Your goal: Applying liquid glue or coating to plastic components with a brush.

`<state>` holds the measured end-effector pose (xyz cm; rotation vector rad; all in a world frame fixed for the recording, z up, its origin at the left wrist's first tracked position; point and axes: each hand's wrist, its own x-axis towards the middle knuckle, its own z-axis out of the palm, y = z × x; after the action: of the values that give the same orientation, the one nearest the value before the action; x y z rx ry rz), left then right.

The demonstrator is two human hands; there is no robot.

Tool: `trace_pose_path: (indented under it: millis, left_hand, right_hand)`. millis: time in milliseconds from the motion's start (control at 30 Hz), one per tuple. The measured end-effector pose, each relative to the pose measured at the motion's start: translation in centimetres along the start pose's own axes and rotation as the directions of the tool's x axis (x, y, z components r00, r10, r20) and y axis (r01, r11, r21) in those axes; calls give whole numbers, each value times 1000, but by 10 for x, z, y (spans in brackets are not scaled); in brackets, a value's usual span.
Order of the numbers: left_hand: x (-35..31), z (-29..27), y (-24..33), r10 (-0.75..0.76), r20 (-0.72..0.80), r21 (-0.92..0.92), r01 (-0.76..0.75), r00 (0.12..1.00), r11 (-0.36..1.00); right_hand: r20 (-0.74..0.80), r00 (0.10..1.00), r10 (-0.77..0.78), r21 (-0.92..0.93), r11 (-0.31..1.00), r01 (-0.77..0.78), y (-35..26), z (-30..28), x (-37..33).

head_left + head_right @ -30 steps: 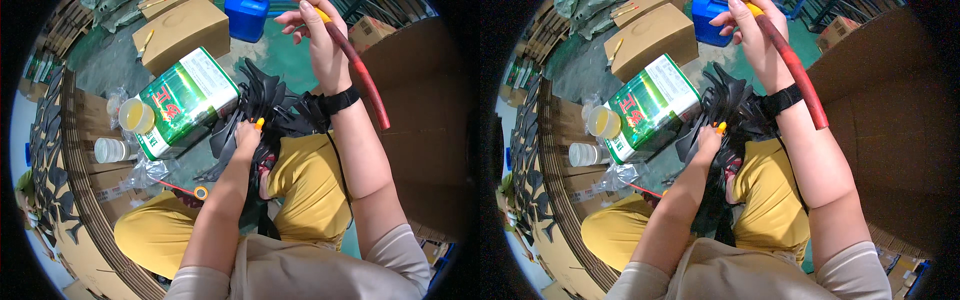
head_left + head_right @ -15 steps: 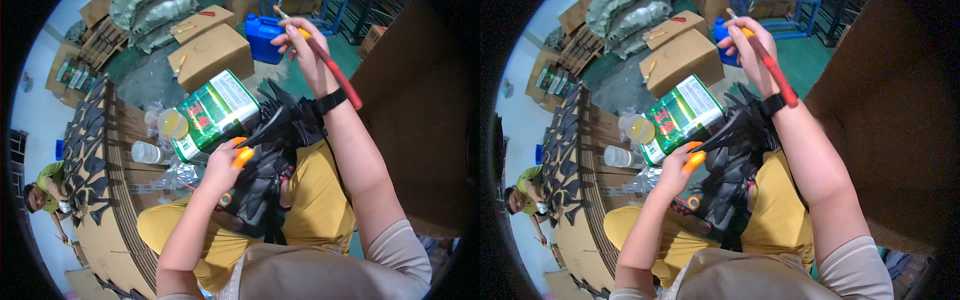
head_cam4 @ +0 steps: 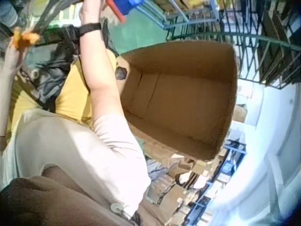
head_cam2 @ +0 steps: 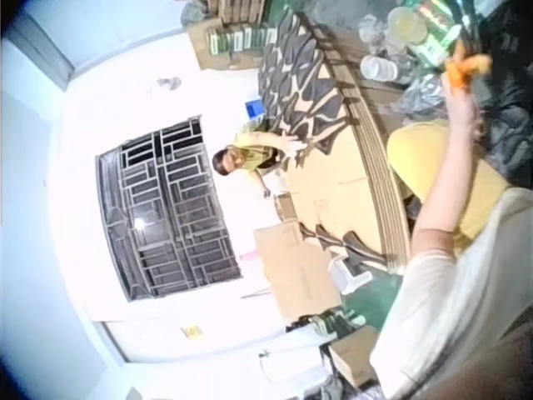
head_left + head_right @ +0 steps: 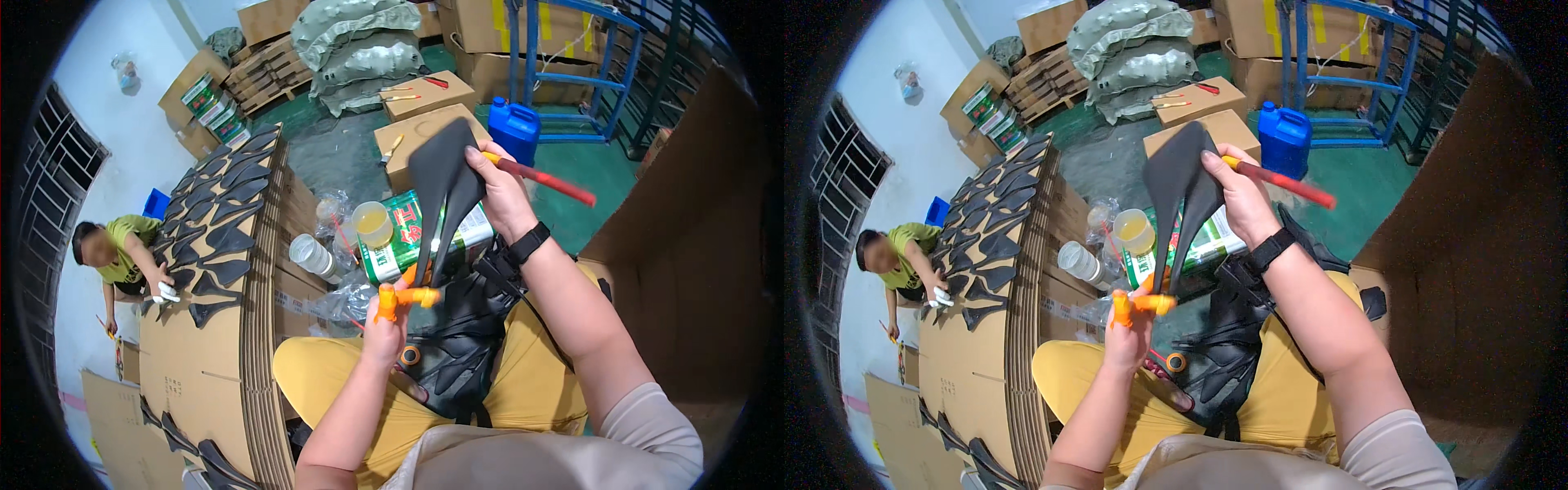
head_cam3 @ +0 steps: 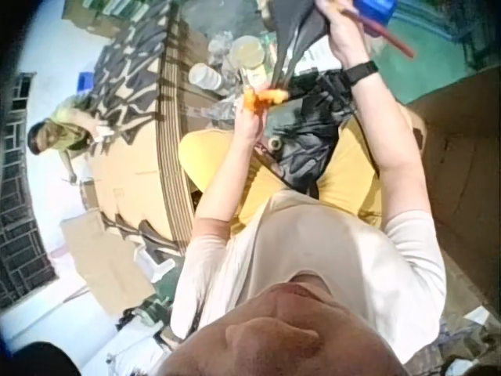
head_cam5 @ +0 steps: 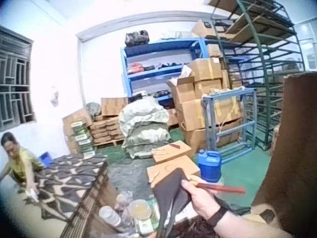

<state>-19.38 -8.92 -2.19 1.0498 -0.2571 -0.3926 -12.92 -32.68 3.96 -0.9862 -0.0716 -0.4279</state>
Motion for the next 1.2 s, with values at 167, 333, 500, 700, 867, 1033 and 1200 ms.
trace_pose_path:
  millis: [167, 333, 500, 700, 867, 1033, 1200]
  left_hand:
    - [18, 0, 35, 238, -162, -99, -256, 958, 962]
    - [60, -29, 43, -91, -233, -259, 28, 968, 966]
    - [84, -30, 44, -62, -128, -259, 28, 990, 965]
    - [102, -33, 59, 201, -267, 43, -196, 943, 980]
    - [102, -26, 58, 578, -239, 456, -435, 781, 776]
    - [102, -30, 57, 788, -89, 761, -469, 610, 449]
    - [104, -26, 53, 792, 66, 889, -395, 607, 230]
  right_hand:
    - [146, 989, 25, -43, 999, -19, 0, 15, 8]
    - [247, 959, 135, -107, 988, -112, 17, 41, 3]
    - [274, 948, 159, -266, 960, -84, 29, 42, 6]
    - [203, 969, 141, -350, 935, -63, 37, 47, 10]
    - [168, 982, 90, -313, 949, -34, 53, 53, 15]
    - [192, 981, 20, -287, 957, 37, 76, 65, 18]
    - [142, 990, 4, -246, 969, 32, 80, 70, 19]
